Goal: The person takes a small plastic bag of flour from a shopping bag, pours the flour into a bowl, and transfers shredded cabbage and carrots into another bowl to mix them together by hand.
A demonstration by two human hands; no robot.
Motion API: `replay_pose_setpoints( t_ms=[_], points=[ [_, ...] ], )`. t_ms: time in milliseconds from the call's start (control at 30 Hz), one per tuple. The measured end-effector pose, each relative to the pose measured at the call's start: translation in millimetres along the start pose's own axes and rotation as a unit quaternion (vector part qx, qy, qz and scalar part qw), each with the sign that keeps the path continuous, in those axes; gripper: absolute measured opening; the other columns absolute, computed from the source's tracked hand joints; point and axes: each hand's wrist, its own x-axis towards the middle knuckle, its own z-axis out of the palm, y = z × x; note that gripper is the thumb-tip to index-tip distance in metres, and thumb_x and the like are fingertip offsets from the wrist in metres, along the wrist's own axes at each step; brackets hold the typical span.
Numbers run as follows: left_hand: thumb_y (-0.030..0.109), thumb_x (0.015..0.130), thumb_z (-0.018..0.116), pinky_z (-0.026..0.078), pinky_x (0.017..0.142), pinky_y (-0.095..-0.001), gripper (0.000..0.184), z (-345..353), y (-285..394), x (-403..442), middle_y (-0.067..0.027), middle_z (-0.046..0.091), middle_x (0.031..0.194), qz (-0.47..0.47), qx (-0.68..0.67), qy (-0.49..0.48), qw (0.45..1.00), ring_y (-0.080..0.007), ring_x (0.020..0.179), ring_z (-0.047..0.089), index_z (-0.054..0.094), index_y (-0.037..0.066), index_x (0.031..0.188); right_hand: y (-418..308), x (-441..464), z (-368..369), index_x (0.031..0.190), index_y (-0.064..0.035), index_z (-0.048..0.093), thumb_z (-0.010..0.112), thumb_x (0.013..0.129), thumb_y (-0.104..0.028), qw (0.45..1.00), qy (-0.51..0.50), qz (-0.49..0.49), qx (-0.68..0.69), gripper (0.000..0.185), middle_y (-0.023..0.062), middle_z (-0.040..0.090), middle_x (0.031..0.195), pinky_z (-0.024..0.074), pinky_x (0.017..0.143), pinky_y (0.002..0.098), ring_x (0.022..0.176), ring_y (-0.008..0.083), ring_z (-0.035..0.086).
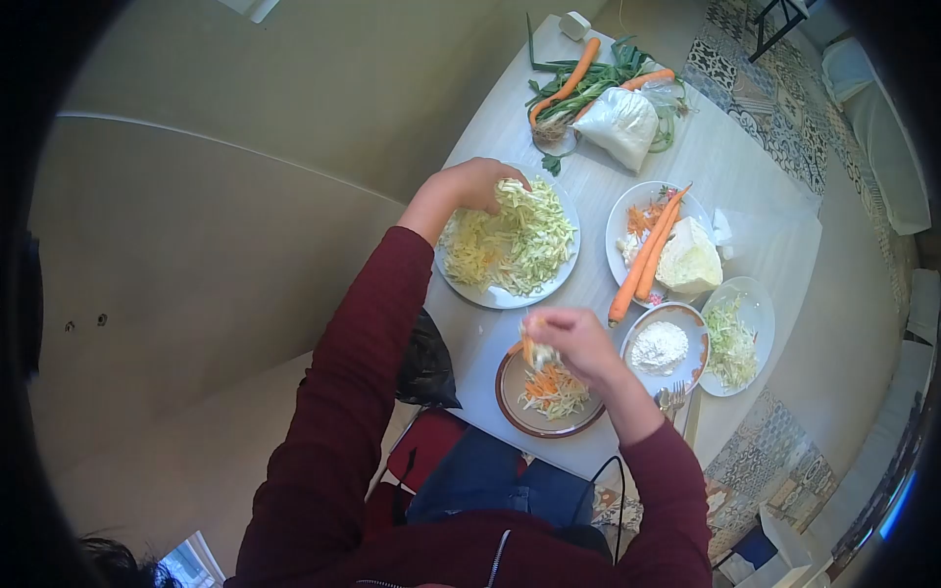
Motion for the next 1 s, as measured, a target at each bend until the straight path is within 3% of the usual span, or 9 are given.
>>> replay_pose_setpoints(
  t_ms=[133, 233, 367, 467, 567, 733, 800, 900, 1000],
  points=[
    [0.003, 0.063, 0.075, 0.049, 0.090, -0.0388, 0.066, 1, -1, 2, -0.0131, 0.060, 0.116, -0.001, 0.007, 0.000, 1.000, -0.0297, 0.106, 0.058, 0.058, 0.028, 0.122, 25, -41, -7, 0.105, 0.0049, 0.066, 0.065, 0.086, -0.013, 0.989, 0.034, 0.031, -0.138, 0.025, 0.0110, 0.069, 0.096, 0.0497, 0.076, 0.0281, 0.084, 0.0167, 0.066],
    [0.003, 0.063, 0.074, 0.048, 0.091, -0.0388, 0.066, 0, 1, 2, -0.0129, 0.059, 0.116, -0.006, 0.011, 0.000, 1.000, -0.0300, 0.108, 0.056, 0.058, 0.029, 0.122, 29, -57, -3, 0.108, 0.0006, 0.065, 0.063, 0.087, -0.015, 0.930, 0.010, -0.020, -0.366, 0.026, 0.0175, 0.069, 0.097, 0.0499, 0.077, 0.0294, 0.084, 0.0231, 0.067],
    [0.002, 0.063, 0.074, 0.048, 0.092, -0.0386, 0.067, 1, -1, 2, -0.0128, 0.058, 0.116, -0.003, 0.006, -0.005, 1.000, -0.0306, 0.109, 0.056, 0.058, 0.029, 0.122, 33, -68, 12, 0.099, -0.0054, 0.068, 0.062, 0.085, -0.013, 0.870, 0.053, -0.103, -0.480, 0.017, 0.0209, 0.066, 0.095, 0.0509, 0.076, 0.0368, 0.087, 0.0317, 0.065],
    [0.002, 0.063, 0.074, 0.048, 0.092, -0.0389, 0.067, 2, 1, 3, -0.0129, 0.059, 0.115, -0.001, 0.011, 0.001, 1.000, -0.0305, 0.108, 0.056, 0.058, 0.029, 0.122, 12, -64, 19, 0.088, -0.0039, 0.066, 0.062, 0.083, -0.012, 0.802, 0.056, -0.013, -0.594, 0.011, 0.0193, 0.066, 0.085, 0.0503, 0.072, 0.0404, 0.081, 0.0325, 0.064],
    [0.002, 0.063, 0.074, 0.048, 0.091, -0.0389, 0.067, 0, 4, -1, -0.0132, 0.060, 0.114, -0.006, 0.022, 0.006, 1.000, -0.0304, 0.106, 0.057, 0.058, 0.028, 0.122, -7, -54, 23, 0.084, -0.0043, 0.064, 0.064, 0.080, -0.012, 0.782, 0.040, -0.014, -0.622, 0.008, 0.0167, 0.062, 0.079, 0.0495, 0.069, 0.0420, 0.075, 0.0332, 0.062],
    [0.001, 0.062, 0.074, 0.049, 0.089, -0.0387, 0.067, 3, 3, 1, -0.0138, 0.061, 0.114, -0.005, 0.013, 0.007, 1.000, -0.0306, 0.104, 0.059, 0.058, 0.027, 0.122, -5, 27, 6, 0.081, -0.0051, 0.063, 0.066, 0.077, -0.010, 0.784, 0.091, -0.282, -0.546, 0.007, 0.0123, 0.057, 0.084, 0.0494, 0.069, 0.0391, 0.082, 0.0309, 0.059],
    [0.000, 0.062, 0.074, 0.050, 0.088, -0.0388, 0.067, 5, 1, 2, -0.0138, 0.062, 0.114, -0.007, 0.010, 0.007, 1.000, -0.0305, 0.103, 0.059, 0.059, 0.027, 0.122, -5, 62, 12, 0.078, -0.0051, 0.062, 0.065, 0.074, -0.009, 0.727, 0.128, -0.356, -0.573, 0.006, 0.0101, 0.055, 0.083, 0.0493, 0.069, 0.0377, 0.084, 0.0278, 0.058],
    [0.000, 0.062, 0.074, 0.051, 0.085, -0.0391, 0.067, 7, -1, 1, -0.0141, 0.063, 0.112, 0.003, 0.012, 0.025, 1.000, -0.0303, 0.101, 0.061, 0.059, 0.027, 0.121, 3, 94, 8, 0.075, -0.0054, 0.060, 0.064, 0.070, -0.008, 0.646, 0.114, -0.354, -0.666, 0.006, 0.0083, 0.054, 0.082, 0.0491, 0.067, 0.0374, 0.082, 0.0255, 0.057],
    [0.000, 0.061, 0.074, 0.051, 0.084, -0.0388, 0.067, 6, 1, 0, -0.0139, 0.064, 0.110, -0.006, 0.010, 0.019, 1.000, -0.0301, 0.099, 0.061, 0.059, 0.027, 0.121, -1, 102, -4, 0.073, -0.0051, 0.059, 0.064, 0.067, -0.008, 0.619, 0.121, -0.355, -0.690, 0.008, 0.0073, 0.052, 0.079, 0.0486, 0.065, 0.0371, 0.079, 0.0239, 0.057]
  ],
)
